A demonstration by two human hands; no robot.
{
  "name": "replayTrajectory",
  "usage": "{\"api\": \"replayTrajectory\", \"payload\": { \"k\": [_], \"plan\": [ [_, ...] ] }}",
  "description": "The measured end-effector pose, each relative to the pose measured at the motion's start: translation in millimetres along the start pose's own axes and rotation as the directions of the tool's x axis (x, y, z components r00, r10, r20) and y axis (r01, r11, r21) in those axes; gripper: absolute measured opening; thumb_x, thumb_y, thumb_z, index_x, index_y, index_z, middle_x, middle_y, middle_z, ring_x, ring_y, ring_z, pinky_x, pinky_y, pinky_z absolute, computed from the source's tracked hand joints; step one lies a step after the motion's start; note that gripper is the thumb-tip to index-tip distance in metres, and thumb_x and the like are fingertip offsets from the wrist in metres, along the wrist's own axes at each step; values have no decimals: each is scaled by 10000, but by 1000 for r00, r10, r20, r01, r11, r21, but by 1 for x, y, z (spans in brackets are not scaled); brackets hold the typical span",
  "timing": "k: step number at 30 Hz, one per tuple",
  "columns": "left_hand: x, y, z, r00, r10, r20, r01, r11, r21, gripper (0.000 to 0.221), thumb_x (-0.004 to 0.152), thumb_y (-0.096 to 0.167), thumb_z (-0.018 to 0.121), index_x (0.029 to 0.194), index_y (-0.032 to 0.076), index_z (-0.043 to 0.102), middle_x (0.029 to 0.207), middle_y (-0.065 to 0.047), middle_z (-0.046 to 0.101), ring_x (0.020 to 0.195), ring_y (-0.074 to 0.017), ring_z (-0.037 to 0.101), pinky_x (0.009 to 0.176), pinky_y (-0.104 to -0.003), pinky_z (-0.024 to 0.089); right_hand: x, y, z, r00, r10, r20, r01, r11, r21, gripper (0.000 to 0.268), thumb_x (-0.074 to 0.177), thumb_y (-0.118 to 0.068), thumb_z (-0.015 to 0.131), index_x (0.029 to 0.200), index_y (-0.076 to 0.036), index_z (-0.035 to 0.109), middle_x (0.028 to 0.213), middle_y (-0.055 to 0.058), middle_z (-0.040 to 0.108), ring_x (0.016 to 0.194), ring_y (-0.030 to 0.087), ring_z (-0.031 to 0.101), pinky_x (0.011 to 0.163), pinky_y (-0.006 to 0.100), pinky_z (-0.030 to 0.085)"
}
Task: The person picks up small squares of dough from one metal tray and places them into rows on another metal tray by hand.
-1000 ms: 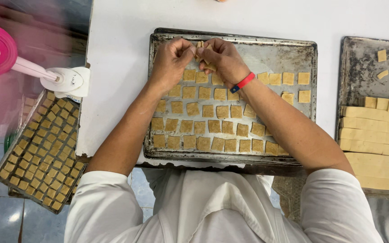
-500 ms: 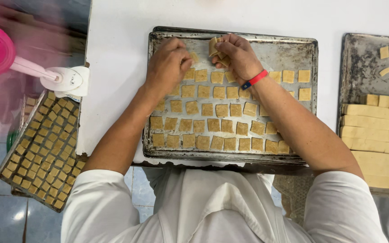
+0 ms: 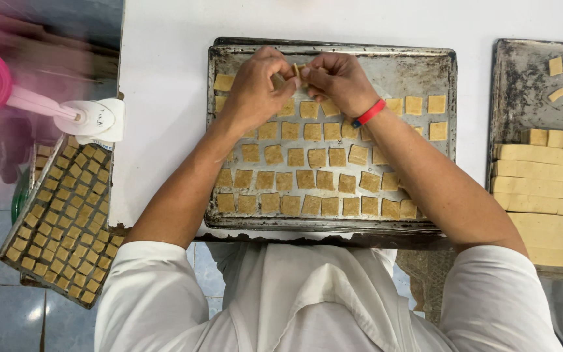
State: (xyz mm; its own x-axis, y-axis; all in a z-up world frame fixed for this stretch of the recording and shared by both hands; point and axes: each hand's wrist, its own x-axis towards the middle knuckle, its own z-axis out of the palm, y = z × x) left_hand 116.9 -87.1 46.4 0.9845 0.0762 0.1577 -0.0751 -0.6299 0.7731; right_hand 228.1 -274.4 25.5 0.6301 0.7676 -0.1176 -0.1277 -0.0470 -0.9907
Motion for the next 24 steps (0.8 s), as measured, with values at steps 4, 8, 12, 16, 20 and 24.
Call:
{"api": "replayTrajectory", "payload": {
  "k": [4,8,12,16,20,24],
  "plan": [
    [2,-7,9,996,81,47,-86,988,125,180,907,156,820,823,70,687,1093,-107,654,1016,-232,625,930,-403,532,-13,-11,-9,1000,9,1,-8,947,-320,107,1011,-163,713,1021,-63,749,749,27,698,631,98,624,573,245,521],
    [1,-12,11,995,84,48,-97,904,416,120,856,96,808,806,90,698,1063,-75,666,1000,-237,609,933,-407,515,-28,-24,-6,983,-172,-63,39,534,-845,136,971,-211,740,939,-79,748,794,57,724,661,193,660,609,362,542],
    [-1,-10,3,1000,4,-17,4,884,468,167,888,179,838,912,67,717,1058,-72,636,1027,-221,596,956,-386,523,-34,-39,-2,964,-242,-115,-23,354,-935,218,991,-268,718,956,-54,694,836,79,709,688,260,695,642,436,573],
    [-1,-9,-2,997,68,-21,-50,883,466,372,818,219,861,1122,42,738,1123,-109,617,1032,-259,576,909,-411,513,-37,-47,-1,951,-296,-91,22,359,-933,185,960,-198,695,1104,-82,707,828,75,720,698,267,708,656,448,574],
    [0,-7,6,991,132,30,-131,878,461,371,846,204,840,1164,44,735,1160,-106,622,1077,-268,575,924,-402,516,-38,-45,-2,957,-284,-53,31,281,-959,195,945,-251,732,1066,-99,728,844,79,731,703,291,706,619,463,570],
    [1,-10,5,995,87,41,-96,896,434,363,901,224,826,1211,62,727,1169,-96,624,1097,-262,567,967,-421,504,-31,-39,-1,983,-170,-71,-14,317,-948,167,963,-265,719,1047,-121,739,830,58,739,690,257,716,628,434,581]
  ]
}}
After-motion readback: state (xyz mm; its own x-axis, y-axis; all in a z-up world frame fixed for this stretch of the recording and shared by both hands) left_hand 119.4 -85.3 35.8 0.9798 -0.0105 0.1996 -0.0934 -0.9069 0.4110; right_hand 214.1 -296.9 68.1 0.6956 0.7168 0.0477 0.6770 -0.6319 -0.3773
